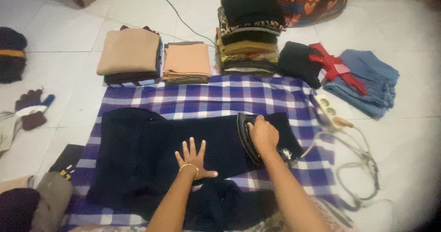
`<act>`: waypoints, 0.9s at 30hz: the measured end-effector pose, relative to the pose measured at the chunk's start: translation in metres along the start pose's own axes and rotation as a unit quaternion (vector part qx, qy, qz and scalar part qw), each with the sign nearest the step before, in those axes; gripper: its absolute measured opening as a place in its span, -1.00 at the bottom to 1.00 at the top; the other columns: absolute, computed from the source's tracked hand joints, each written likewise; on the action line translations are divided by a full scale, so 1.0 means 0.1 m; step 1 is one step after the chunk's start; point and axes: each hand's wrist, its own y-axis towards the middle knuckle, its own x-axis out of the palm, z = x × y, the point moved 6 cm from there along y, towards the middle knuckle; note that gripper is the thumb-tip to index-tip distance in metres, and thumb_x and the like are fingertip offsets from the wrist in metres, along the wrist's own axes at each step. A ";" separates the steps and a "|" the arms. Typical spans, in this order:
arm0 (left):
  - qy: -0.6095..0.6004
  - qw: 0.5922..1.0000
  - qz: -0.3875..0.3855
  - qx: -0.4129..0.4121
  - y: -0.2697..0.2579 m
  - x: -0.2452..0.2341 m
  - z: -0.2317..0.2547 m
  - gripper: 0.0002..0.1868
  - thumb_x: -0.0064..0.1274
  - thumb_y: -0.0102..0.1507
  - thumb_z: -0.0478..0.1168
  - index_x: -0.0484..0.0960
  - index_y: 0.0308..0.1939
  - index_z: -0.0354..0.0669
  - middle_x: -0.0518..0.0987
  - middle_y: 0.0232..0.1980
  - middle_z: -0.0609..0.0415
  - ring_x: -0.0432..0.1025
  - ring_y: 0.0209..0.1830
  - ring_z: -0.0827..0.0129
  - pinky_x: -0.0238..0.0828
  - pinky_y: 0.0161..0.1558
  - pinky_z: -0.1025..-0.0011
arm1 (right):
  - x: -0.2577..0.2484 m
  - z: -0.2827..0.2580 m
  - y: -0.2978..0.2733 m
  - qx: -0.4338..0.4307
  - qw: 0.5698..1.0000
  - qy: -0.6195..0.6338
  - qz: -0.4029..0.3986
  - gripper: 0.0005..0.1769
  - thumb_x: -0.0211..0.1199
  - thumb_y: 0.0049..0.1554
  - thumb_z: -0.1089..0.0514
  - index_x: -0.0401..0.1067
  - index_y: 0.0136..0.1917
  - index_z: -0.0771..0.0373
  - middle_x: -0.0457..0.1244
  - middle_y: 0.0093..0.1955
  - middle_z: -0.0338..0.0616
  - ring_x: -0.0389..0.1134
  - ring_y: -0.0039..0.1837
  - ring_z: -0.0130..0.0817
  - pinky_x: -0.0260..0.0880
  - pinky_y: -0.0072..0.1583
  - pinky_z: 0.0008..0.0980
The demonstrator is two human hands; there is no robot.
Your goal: The person irons a dark blue sweater laid out on a checkered mat on the floor. They repeatedly smooth the fabric with their hands and use an iron to press different sections, including the sleeves and body, before folding the sweater at the end.
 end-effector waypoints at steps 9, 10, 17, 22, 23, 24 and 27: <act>0.020 1.000 -0.009 -0.020 0.02 0.00 0.02 0.55 0.29 -0.10 0.57 -0.46 0.65 0.31 -0.61 0.69 -0.15 -0.69 0.66 -0.15 -0.52 0.53 -0.33 | -0.17 0.39 -0.05 -0.006 0.999 -0.019 0.027 -0.50 0.30 0.15 -0.21 0.39 -0.05 0.30 0.41 -0.22 0.17 0.48 -0.12 0.15 0.49 -0.08 0.04; 0.019 1.000 -0.009 -0.017 0.02 0.00 0.02 0.55 0.29 -0.10 0.57 -0.46 0.65 0.30 -0.61 0.69 -0.16 -0.69 0.66 -0.15 -0.51 0.53 -0.33 | -0.18 0.42 -0.04 -0.005 0.999 -0.021 0.031 -0.51 0.30 0.14 -0.21 0.39 -0.05 0.30 0.41 -0.22 0.17 0.48 -0.13 0.15 0.49 -0.09 0.04; 0.016 1.000 -0.005 -0.014 0.01 0.00 0.02 0.54 0.29 -0.08 0.56 -0.46 0.65 0.29 -0.61 0.68 -0.17 -0.69 0.66 -0.16 -0.53 0.53 -0.33 | -0.18 0.62 -0.03 0.000 0.998 -0.020 0.057 -0.52 0.32 0.13 -0.19 0.39 -0.05 0.30 0.41 -0.23 0.16 0.48 -0.13 0.14 0.50 -0.10 0.02; 0.013 1.000 0.000 -0.014 0.02 0.02 0.02 0.54 0.30 -0.09 0.55 -0.44 0.65 0.29 -0.59 0.69 -0.19 -0.69 0.66 -0.17 -0.53 0.53 -0.33 | -0.21 0.80 -0.02 0.033 0.998 -0.020 0.043 -0.52 0.32 0.14 -0.19 0.39 -0.04 0.29 0.41 -0.20 0.19 0.48 -0.11 0.17 0.49 -0.06 0.06; 0.010 1.000 0.003 -0.010 0.02 0.01 0.01 0.54 0.30 -0.09 0.55 -0.43 0.65 0.29 -0.59 0.69 -0.19 -0.69 0.66 -0.17 -0.53 0.53 -0.33 | -0.21 0.81 -0.01 0.039 0.998 -0.021 0.040 -0.51 0.32 0.13 -0.19 0.39 -0.04 0.29 0.41 -0.19 0.19 0.48 -0.10 0.18 0.49 -0.06 0.06; 0.011 1.000 0.003 -0.011 0.02 0.01 0.01 0.54 0.30 -0.09 0.55 -0.43 0.65 0.29 -0.59 0.69 -0.19 -0.69 0.66 -0.17 -0.53 0.53 -0.33 | -0.20 0.82 0.01 0.045 0.998 -0.021 0.037 -0.51 0.33 0.13 -0.19 0.39 -0.04 0.29 0.41 -0.18 0.19 0.48 -0.10 0.18 0.49 -0.06 0.06; 0.013 1.000 0.001 -0.012 0.01 0.01 0.02 0.53 0.29 -0.08 0.55 -0.44 0.65 0.29 -0.60 0.68 -0.19 -0.70 0.66 -0.17 -0.53 0.52 -0.34 | -0.20 0.82 0.05 0.040 0.997 -0.029 0.058 -0.51 0.32 0.15 -0.19 0.39 -0.03 0.31 0.41 -0.19 0.19 0.48 -0.10 0.17 0.49 -0.05 0.04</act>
